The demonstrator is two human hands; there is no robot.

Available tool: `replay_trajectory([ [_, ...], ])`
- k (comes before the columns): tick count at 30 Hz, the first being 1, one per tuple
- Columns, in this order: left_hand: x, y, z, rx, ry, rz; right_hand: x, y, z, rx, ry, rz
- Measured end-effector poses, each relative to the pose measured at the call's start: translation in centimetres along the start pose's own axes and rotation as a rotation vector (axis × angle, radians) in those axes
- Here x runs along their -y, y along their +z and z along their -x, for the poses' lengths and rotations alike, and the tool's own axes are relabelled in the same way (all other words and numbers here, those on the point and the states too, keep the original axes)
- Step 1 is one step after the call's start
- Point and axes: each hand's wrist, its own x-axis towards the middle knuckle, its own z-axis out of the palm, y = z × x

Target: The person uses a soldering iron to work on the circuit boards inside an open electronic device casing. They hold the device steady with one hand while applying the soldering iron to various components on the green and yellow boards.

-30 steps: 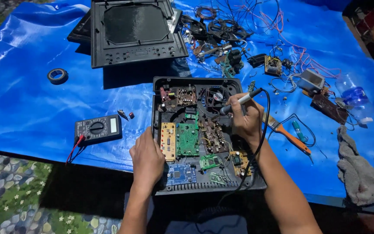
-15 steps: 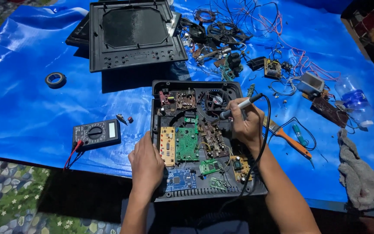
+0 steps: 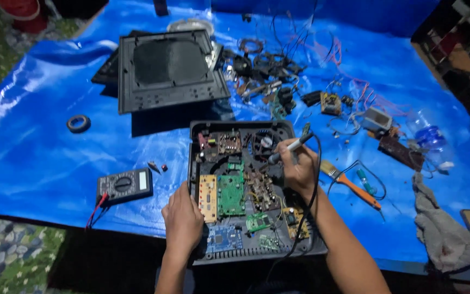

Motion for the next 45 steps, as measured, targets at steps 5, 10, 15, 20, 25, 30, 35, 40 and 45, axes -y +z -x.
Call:
replay_trajectory([
  [5,-0.5,-0.3,-0.1,0.049,-0.06,-0.001,-0.9,0.3,0.1,0.013,0.016,-0.087],
  [10,-0.1,0.0,-0.3,0.02,-0.042,0.007,-0.5,0.1,-0.2,0.024,-0.007,-0.109],
  [15,-0.9,-0.7,-0.2,0.064,-0.085,0.018,-0.6,0.3,-0.2,0.028,0.053,-0.155],
  [20,-1.4,-1.2,-0.4,0.065,-0.098,0.082,-1.2,0.1,-0.2,0.048,0.004,-0.108],
  [25,-0.7,-0.6,-0.1,0.064,-0.086,0.079,-1.4,0.2,0.0,0.053,0.018,-0.075],
  [30,0.0,0.2,-0.5,0.057,-0.09,0.005,-1.5,0.2,0.1,0.032,0.072,-0.136],
  [35,0.2,0.4,-0.4,0.049,-0.08,0.013,-1.4,0.4,0.0,0.029,0.056,-0.185],
  [40,0.1,0.4,-0.6,0.051,-0.083,0.019,-1.5,0.2,-0.1,0.051,0.052,-0.17],
  [45,0.4,0.7,-0.8,0.054,-0.092,0.004,-1.9,0.3,0.1,0.024,0.041,-0.143],
])
